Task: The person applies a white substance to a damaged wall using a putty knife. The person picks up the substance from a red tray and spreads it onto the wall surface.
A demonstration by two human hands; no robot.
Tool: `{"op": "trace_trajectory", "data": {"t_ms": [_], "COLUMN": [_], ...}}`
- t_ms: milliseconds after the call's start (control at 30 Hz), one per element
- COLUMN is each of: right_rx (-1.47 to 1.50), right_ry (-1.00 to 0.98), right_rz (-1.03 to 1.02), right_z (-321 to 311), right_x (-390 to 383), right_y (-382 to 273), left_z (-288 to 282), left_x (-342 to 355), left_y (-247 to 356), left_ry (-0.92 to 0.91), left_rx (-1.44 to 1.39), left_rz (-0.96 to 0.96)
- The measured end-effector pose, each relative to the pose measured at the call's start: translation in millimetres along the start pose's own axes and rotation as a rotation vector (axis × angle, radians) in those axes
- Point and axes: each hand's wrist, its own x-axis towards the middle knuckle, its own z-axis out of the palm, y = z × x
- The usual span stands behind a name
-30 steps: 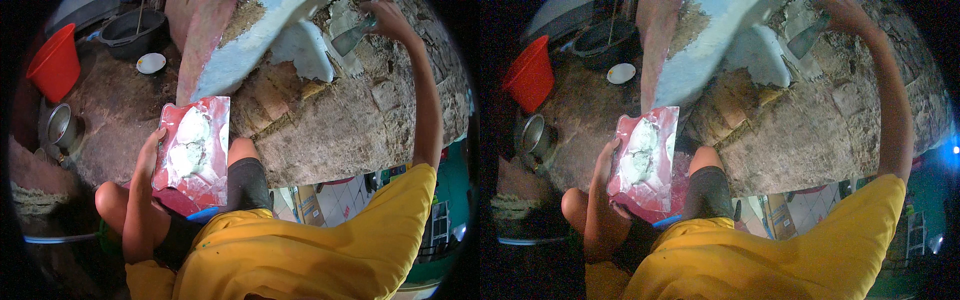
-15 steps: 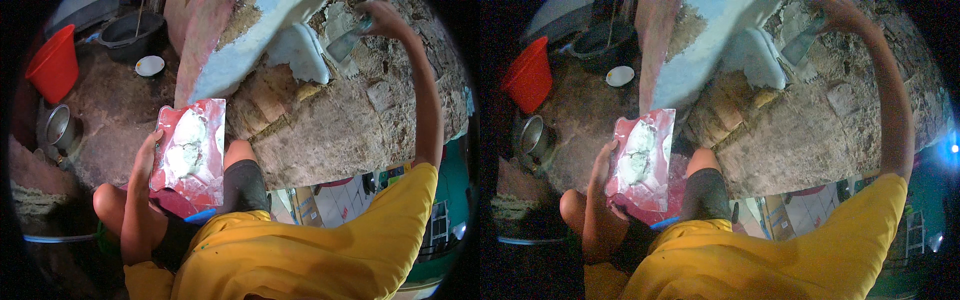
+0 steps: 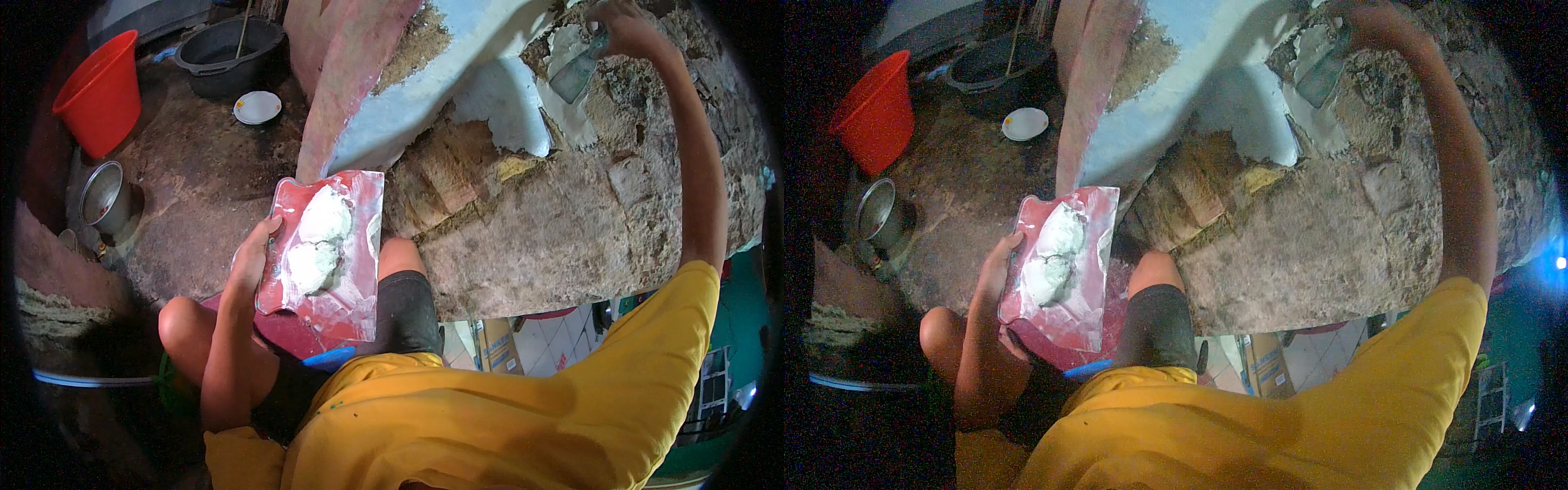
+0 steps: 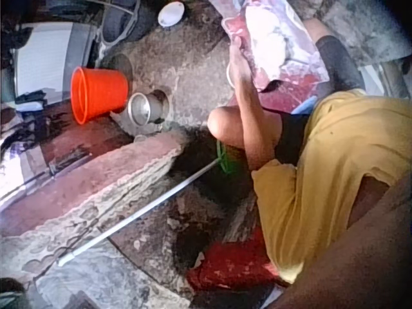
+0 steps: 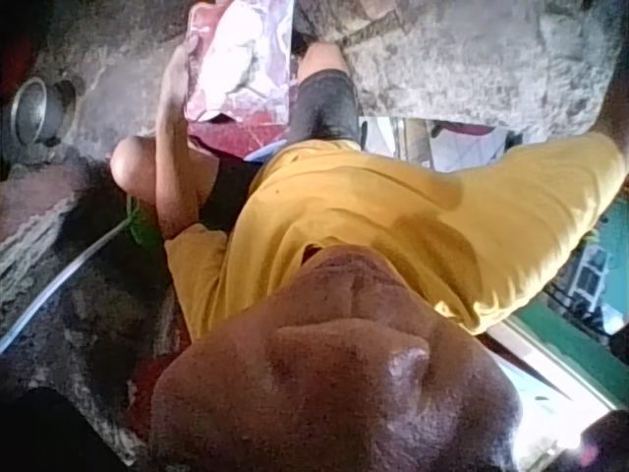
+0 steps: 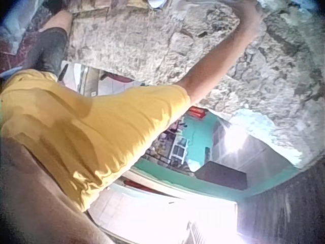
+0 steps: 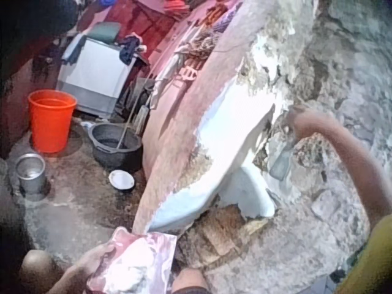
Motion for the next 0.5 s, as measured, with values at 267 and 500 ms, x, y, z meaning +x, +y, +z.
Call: {"op": "trace_trajectory", "data": {"t_ms": [267, 500], "right_rx": [-0.081, 0.025], "right_ry": [0.053, 0.053], "right_rz": [0.108, 0.05], "right_z": [-34, -37], "right_x": [7, -12], "right_y": [38, 26], "left_z": [3, 6], "left_x": [4, -6], "left_y": [-2, 2], "left_ry": [-0.077, -0.065], "left_rx": [-0.138, -0.066], "left_rz": [0.007, -0.009]}}
